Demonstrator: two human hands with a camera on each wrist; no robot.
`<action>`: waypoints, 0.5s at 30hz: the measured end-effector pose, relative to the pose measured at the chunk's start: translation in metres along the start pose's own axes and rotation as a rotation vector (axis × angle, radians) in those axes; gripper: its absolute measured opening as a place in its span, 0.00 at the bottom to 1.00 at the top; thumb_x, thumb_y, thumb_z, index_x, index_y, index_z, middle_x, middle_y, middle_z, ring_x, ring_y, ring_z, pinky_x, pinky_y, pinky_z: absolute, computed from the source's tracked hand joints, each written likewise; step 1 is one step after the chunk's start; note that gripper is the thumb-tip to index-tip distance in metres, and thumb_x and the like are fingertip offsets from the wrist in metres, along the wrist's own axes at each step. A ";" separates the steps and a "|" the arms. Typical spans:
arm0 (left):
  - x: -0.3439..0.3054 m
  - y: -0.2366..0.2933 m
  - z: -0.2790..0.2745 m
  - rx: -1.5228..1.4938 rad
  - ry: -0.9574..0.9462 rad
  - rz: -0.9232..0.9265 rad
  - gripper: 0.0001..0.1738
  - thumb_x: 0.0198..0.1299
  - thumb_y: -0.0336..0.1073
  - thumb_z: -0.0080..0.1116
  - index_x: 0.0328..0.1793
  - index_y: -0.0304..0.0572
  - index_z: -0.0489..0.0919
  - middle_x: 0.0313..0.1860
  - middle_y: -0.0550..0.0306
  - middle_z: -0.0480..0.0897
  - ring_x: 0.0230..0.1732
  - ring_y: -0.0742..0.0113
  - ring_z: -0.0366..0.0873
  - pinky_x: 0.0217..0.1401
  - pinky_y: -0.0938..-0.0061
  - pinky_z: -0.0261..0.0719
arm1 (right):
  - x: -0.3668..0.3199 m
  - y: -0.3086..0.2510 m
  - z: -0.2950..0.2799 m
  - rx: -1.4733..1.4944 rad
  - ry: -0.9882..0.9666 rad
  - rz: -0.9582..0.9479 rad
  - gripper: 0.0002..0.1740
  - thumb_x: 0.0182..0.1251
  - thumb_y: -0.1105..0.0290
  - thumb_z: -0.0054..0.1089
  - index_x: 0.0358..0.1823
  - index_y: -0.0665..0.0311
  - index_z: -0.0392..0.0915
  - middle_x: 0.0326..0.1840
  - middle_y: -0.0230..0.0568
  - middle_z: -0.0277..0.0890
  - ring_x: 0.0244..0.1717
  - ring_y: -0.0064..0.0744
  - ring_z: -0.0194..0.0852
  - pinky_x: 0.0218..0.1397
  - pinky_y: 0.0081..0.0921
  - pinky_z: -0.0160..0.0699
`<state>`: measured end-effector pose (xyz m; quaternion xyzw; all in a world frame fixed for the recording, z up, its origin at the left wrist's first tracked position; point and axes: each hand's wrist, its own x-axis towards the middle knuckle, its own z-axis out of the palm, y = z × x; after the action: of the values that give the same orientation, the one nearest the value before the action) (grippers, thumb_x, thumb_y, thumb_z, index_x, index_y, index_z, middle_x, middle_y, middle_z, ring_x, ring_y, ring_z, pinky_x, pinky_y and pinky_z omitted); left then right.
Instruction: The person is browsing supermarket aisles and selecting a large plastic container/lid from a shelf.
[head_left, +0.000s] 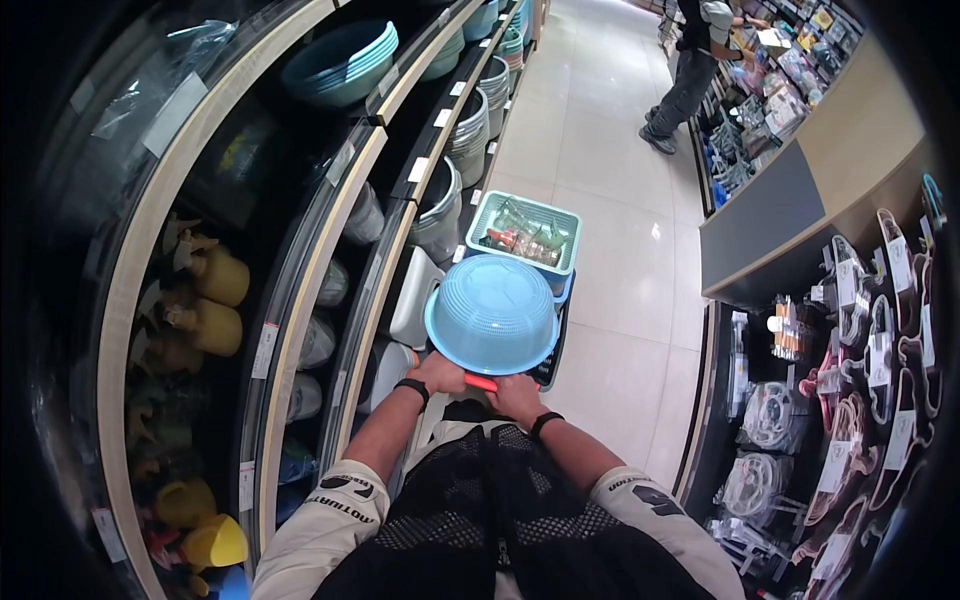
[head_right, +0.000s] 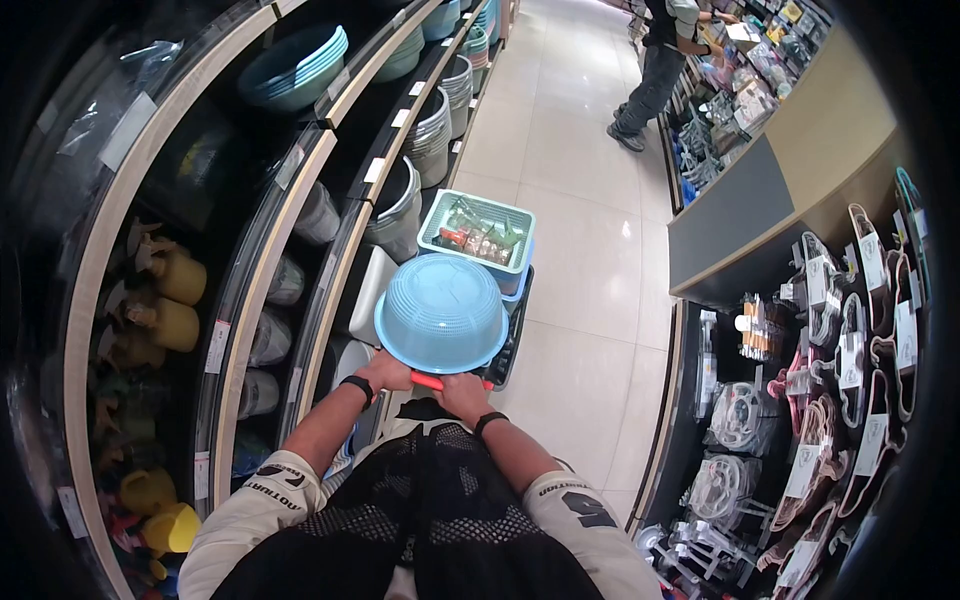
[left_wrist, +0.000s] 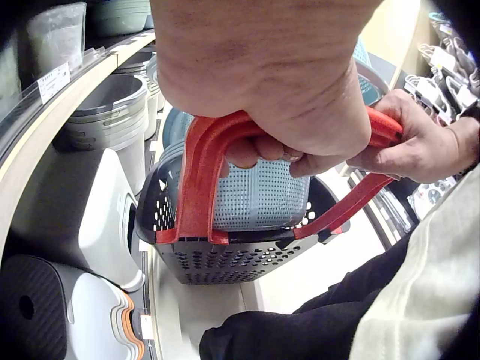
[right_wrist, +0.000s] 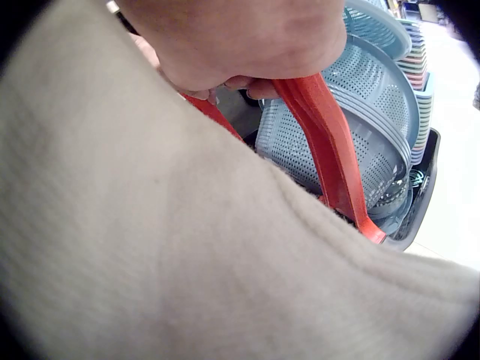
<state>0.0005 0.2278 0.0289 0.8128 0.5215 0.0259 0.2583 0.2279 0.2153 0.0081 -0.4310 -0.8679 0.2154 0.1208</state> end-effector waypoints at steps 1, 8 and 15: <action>0.000 0.002 -0.002 0.004 -0.009 -0.024 0.23 0.49 0.37 0.65 0.54 0.48 0.86 0.52 0.43 0.87 0.56 0.41 0.82 0.61 0.55 0.79 | 0.000 -0.001 -0.001 0.002 -0.002 0.009 0.16 0.59 0.58 0.69 0.41 0.61 0.84 0.36 0.49 0.85 0.36 0.54 0.86 0.40 0.50 0.84; 0.005 -0.015 0.021 0.006 0.019 -0.029 0.20 0.53 0.39 0.63 0.53 0.49 0.86 0.51 0.44 0.87 0.55 0.41 0.83 0.59 0.54 0.80 | 0.000 -0.001 -0.004 0.028 0.014 -0.003 0.15 0.59 0.60 0.69 0.38 0.64 0.83 0.34 0.53 0.84 0.36 0.55 0.86 0.40 0.48 0.85; 0.001 0.012 -0.011 0.017 0.016 -0.063 0.16 0.52 0.39 0.64 0.47 0.48 0.87 0.45 0.43 0.88 0.51 0.39 0.84 0.55 0.53 0.81 | 0.000 0.001 -0.001 0.084 0.010 0.053 0.17 0.57 0.59 0.71 0.41 0.64 0.85 0.35 0.52 0.85 0.36 0.56 0.86 0.42 0.49 0.85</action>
<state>0.0076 0.2293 0.0430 0.7980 0.5490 0.0197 0.2479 0.2290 0.2167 0.0085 -0.4493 -0.8458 0.2528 0.1372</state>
